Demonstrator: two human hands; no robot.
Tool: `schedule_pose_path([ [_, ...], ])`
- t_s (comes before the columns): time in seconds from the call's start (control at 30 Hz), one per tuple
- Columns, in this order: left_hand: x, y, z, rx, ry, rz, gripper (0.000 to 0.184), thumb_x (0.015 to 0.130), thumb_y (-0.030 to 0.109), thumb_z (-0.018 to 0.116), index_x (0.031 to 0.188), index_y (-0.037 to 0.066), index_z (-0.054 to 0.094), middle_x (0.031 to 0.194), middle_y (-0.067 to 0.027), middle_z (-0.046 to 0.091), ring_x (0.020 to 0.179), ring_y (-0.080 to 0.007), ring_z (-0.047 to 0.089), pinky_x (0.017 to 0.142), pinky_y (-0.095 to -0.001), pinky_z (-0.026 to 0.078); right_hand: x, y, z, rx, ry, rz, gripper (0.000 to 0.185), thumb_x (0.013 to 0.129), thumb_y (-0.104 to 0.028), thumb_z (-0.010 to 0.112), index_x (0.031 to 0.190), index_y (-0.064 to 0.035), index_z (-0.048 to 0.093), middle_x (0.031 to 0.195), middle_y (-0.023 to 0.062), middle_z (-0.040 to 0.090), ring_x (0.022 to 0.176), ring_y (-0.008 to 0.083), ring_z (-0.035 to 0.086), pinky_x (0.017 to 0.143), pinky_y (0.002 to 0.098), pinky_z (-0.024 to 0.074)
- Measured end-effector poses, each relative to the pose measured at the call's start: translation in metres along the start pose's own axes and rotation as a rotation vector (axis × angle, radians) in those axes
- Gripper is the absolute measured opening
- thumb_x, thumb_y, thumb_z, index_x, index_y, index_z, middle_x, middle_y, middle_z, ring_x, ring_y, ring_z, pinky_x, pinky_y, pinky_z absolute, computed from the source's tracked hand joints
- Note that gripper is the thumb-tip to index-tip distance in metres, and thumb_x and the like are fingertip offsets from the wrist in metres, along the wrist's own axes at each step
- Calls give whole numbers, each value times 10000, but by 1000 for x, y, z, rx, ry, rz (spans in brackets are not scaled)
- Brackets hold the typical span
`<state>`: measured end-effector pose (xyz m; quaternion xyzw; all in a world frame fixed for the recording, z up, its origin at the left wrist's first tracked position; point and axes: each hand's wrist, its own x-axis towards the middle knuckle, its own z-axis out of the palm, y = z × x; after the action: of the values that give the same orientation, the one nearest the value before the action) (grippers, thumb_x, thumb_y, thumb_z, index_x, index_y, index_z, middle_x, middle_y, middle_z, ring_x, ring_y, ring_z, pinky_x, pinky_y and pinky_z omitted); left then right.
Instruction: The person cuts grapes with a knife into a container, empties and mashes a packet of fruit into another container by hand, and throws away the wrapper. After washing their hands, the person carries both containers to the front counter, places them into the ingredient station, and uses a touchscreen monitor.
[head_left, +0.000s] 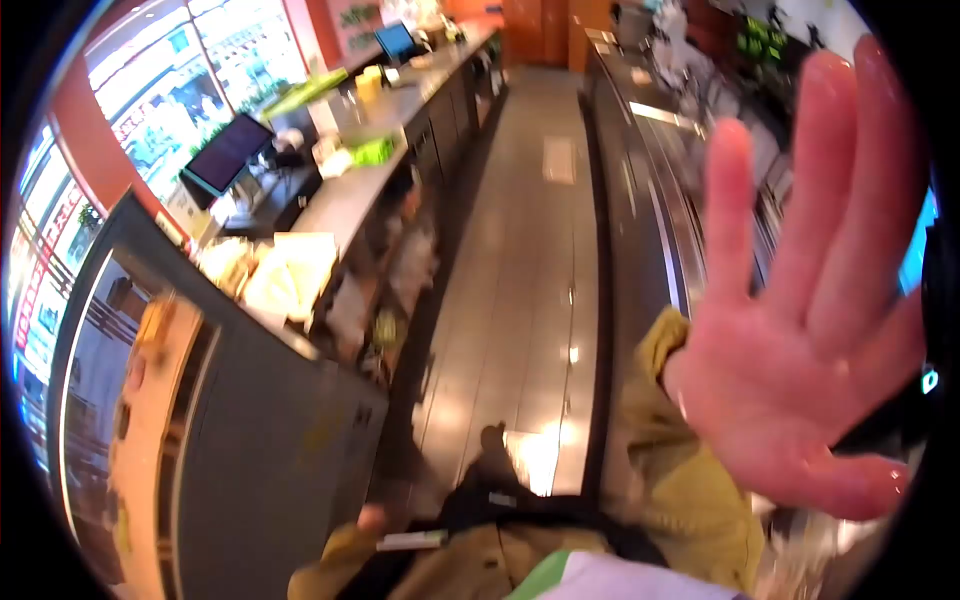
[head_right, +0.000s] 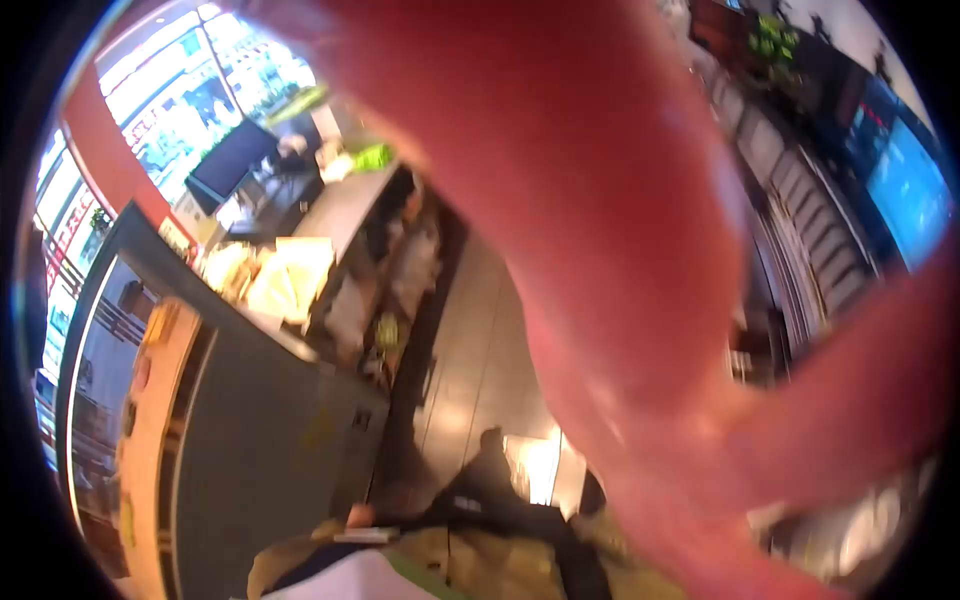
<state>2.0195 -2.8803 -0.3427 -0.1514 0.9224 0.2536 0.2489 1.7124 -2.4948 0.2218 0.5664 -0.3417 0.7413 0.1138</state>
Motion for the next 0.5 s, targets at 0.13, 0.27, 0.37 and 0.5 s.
schedule_pose_path([
  [0.13, 149, 32, -83, -183, 49, -317, 176, 736, 227, 482, 631, 87, 509, 590, -131, 523, 570, -264, 534, 482, -419, 401, 71, 142, -110, 18, -35, -35, 773, 766, -534, 447, 1271, -38, 138, 1180, 241, 332, 1060, 312, 367, 871, 388, 301],
  [0.27, 365, 116, -201, -233, 178, -210, 180, 743, 218, 473, 627, 83, 503, 583, -136, 515, 564, -261, 531, 490, -413, 402, 168, 256, -216, -46, -20, -57, 782, 761, -535, 454, 1269, -51, 109, 1170, 243, 310, 1053, 320, 343, 868, 396, 290],
  [0.37, 533, 188, -259, -149, 482, 302, 184, 749, 211, 466, 624, 80, 499, 577, -140, 508, 559, -258, 528, 496, -408, 403, 233, 324, -284, -92, -17, -81, 790, 758, -536, 460, 1267, -60, 88, 1163, 244, 294, 1048, 326, 325, 866, 401, 282],
  [0.5, 737, 377, -414, -550, 153, 242, 253, 777, 264, 458, 769, 27, 547, 662, -108, 573, 603, -203, 556, 535, -345, 435, 287, 418, -367, -171, -16, -92, 801, 753, -537, 467, 1265, -73, 59, 1153, 246, 272, 1041, 333, 300, 864, 409, 270],
])
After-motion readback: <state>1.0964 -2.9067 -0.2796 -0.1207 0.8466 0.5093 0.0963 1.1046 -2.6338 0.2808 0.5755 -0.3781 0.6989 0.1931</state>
